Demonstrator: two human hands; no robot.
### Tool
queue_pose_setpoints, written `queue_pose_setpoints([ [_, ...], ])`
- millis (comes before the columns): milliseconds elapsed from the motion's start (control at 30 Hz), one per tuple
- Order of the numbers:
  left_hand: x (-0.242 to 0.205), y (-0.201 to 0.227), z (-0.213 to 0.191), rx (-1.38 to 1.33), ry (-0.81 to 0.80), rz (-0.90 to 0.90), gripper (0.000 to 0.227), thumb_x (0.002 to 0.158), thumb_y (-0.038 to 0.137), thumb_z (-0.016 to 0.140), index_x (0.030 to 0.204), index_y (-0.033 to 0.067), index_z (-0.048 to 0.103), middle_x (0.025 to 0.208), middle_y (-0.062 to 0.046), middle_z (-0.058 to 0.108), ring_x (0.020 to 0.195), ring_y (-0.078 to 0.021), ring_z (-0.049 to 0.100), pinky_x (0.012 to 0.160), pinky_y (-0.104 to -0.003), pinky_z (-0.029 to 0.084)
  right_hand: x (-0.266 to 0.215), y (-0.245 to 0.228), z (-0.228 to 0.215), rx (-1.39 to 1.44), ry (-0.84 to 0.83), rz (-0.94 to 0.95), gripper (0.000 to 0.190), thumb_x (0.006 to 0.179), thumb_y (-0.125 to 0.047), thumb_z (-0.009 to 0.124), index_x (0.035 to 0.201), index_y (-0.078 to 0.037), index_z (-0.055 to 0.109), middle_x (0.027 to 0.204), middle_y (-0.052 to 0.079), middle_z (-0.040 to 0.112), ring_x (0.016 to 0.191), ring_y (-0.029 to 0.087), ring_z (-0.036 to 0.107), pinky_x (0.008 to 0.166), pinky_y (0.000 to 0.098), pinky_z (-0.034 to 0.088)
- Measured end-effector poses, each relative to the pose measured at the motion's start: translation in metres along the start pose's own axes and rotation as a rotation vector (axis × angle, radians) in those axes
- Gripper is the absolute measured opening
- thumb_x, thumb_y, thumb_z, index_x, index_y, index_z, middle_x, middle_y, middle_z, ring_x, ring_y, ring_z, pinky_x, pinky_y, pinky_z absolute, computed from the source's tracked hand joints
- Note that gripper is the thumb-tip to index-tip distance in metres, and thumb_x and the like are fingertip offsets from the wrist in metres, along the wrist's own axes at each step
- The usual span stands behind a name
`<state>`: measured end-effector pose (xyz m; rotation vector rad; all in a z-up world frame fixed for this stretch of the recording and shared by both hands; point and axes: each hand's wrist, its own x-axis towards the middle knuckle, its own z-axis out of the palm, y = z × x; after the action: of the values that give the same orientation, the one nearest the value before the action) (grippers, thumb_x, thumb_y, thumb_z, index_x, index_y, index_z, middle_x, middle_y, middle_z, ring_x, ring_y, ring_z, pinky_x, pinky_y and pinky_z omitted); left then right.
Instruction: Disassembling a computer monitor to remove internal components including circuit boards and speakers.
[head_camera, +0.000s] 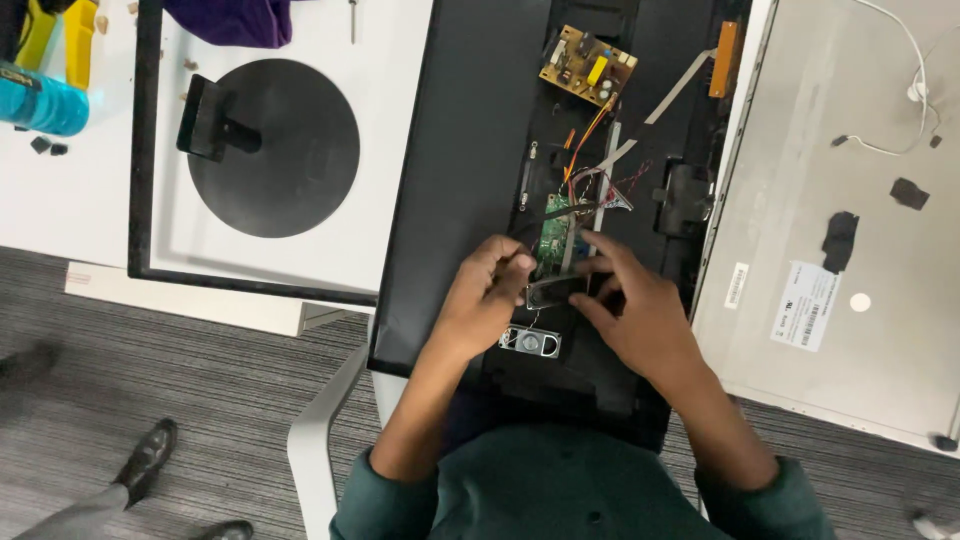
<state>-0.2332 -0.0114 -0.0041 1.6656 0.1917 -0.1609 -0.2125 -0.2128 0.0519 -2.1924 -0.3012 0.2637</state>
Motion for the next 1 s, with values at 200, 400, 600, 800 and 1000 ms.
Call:
queue_pose_setpoints([
  [200,0.003,0.0,0.0,-0.384,-0.041,-0.07,0.019,0.107,0.021,0.055,0.105,0.0038,0.062,0.094,-0.004,0.069,0.083,-0.0121,0.064,0.073,-0.028,0.054,-0.001,0.006,-0.002,-0.033,-0.02,0.018,0.066,0.079,-0.007,0.082,0.14,-0.014,0.057,0.099,0.004,0.075,0.072,0.016,0.065,0.067,0.029,0.054],
  [400,0.005,0.022,0.003,-0.928,-0.175,-0.117,0.021,0.108,0.024,0.062,0.107,0.0036,0.058,0.099,-0.008,0.066,0.091,-0.0192,0.067,0.083,-0.033,0.055,-0.012,0.016,-0.034,0.346,-0.021,0.069,0.05,0.083,-0.003,0.079,0.129,-0.006,0.062,0.099,0.006,0.073,0.09,0.012,0.069,0.074,0.0256,0.055],
  [600,0.022,0.061,0.006,-0.536,-0.069,0.007,0.032,0.097,0.025,0.068,0.119,0.0038,0.059,0.106,-0.007,0.068,0.095,-0.016,0.067,0.083,-0.03,0.055,0.012,0.03,-0.096,0.593,0.153,-0.005,0.023,0.094,0.007,0.068,0.116,0.001,0.067,0.097,0.011,0.073,0.082,0.015,0.072,0.073,0.0277,0.064],
  [800,0.055,0.097,0.001,0.41,0.107,0.242,0.031,0.084,0.02,0.082,0.109,0.0065,0.069,0.104,-0.007,0.069,0.094,-0.0222,0.066,0.082,-0.037,0.054,0.037,0.019,-0.158,0.711,0.269,-0.103,0.008,0.109,0.01,0.062,0.115,0.006,0.067,0.094,0.015,0.071,0.083,0.019,0.074,0.078,0.0306,0.064],
  [1000,0.075,0.083,0.017,0.836,-0.002,0.295,0.026,0.072,0.018,0.086,0.092,0.008,0.074,0.108,-0.011,0.063,0.107,-0.0322,0.06,0.087,-0.047,0.052,0.039,0.021,-0.176,0.937,0.267,-0.045,0.009,0.109,0.007,0.06,0.114,0.005,0.067,0.093,0.016,0.073,0.081,0.02,0.075,0.078,0.0318,0.065],
])
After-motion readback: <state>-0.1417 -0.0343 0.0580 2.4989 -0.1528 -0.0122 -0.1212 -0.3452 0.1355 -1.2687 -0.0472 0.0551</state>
